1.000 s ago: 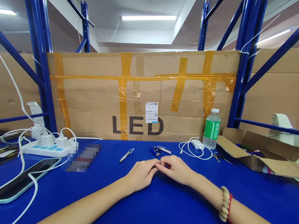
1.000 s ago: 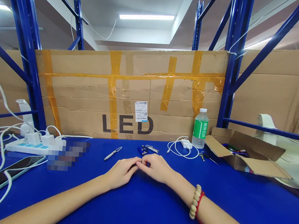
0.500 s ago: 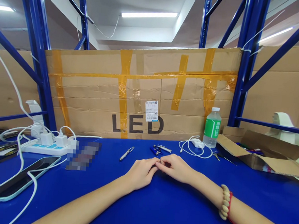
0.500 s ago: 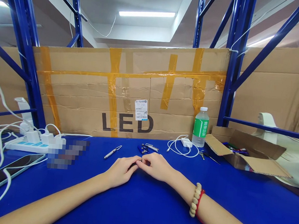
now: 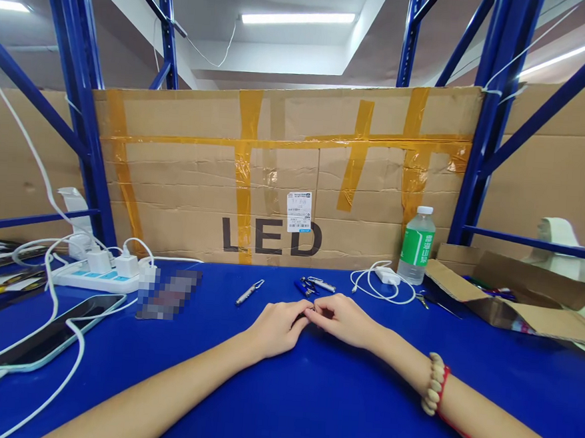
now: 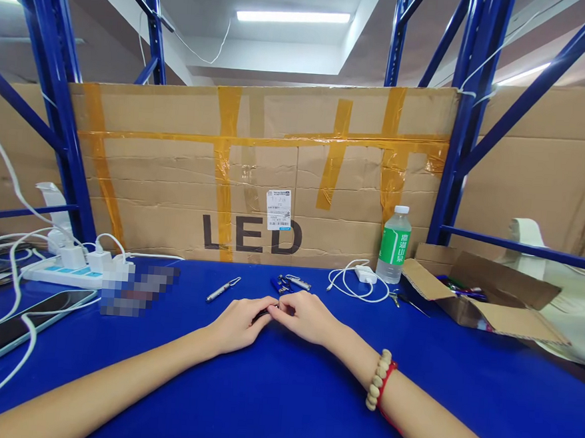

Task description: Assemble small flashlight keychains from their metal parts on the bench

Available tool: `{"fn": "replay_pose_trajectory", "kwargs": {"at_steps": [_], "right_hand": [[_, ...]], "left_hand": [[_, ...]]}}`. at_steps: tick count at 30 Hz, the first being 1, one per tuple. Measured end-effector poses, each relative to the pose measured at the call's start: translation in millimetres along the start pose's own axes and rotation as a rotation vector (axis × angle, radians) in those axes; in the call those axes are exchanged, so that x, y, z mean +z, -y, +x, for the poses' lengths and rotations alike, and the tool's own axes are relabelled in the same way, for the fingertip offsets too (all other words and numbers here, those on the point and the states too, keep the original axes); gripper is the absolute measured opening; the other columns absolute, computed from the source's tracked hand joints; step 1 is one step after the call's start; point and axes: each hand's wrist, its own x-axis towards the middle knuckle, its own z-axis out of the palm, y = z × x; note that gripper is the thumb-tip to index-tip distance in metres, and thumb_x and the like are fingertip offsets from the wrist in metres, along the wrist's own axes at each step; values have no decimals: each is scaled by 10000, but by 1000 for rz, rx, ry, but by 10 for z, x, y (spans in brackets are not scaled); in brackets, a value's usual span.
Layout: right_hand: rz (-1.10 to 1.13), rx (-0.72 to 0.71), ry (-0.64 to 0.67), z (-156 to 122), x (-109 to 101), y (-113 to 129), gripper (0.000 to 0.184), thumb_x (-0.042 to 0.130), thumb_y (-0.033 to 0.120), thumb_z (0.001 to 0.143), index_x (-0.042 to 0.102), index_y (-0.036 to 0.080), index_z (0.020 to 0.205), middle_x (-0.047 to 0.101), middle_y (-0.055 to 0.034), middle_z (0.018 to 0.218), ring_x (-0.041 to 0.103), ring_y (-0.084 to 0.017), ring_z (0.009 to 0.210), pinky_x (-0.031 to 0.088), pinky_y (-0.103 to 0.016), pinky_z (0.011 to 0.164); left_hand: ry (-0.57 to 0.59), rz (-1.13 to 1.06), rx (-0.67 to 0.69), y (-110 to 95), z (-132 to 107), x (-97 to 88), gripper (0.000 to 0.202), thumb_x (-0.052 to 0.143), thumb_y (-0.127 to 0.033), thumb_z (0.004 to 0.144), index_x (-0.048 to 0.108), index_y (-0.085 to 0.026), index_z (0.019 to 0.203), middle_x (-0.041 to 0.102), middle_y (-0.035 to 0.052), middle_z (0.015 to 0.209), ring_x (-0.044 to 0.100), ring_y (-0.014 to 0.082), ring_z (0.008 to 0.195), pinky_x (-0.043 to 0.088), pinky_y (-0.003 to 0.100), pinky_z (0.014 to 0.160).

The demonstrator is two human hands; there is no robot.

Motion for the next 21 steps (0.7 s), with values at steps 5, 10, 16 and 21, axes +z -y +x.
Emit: {"fn": "replay_pose_trajectory", "kwargs": {"at_steps": [5,10,16,21], "right_hand": [[-10,1,-3,8,-9,13,409,422,426,858,417,159,548,456,37,522,361,-74,490,247,-214,490],[-16,-3,0,12,-10,3,404,430,417,857,423,159,547,449,41,513,357,-74,486,246,-214,491],[-19,0,4,10,-9,-1,406,429,419,858,417,158,547,447,42,514,349,-73,487,240,-212,490],[-15,-3,12,9,-6,-6,411,427,425,858,410,159,544,429,47,506,340,-70,480,235,-210,486]], "left_hand": [[8,12,-6,-6,-1,-7,230,385,-220,891,541,-247,1058,677,-7,986,638,190,874,456,259,707],[10,12,2,7,5,-3,228,383,-226,893,547,-245,1049,680,-7,970,640,187,844,455,257,692],[4,7,4,1,8,-2,225,392,-220,888,552,-248,1043,685,-10,955,642,187,826,451,252,675],[8,16,-3,-11,2,-14,222,401,-218,882,555,-242,1040,691,-11,923,643,177,765,444,240,635]]}}
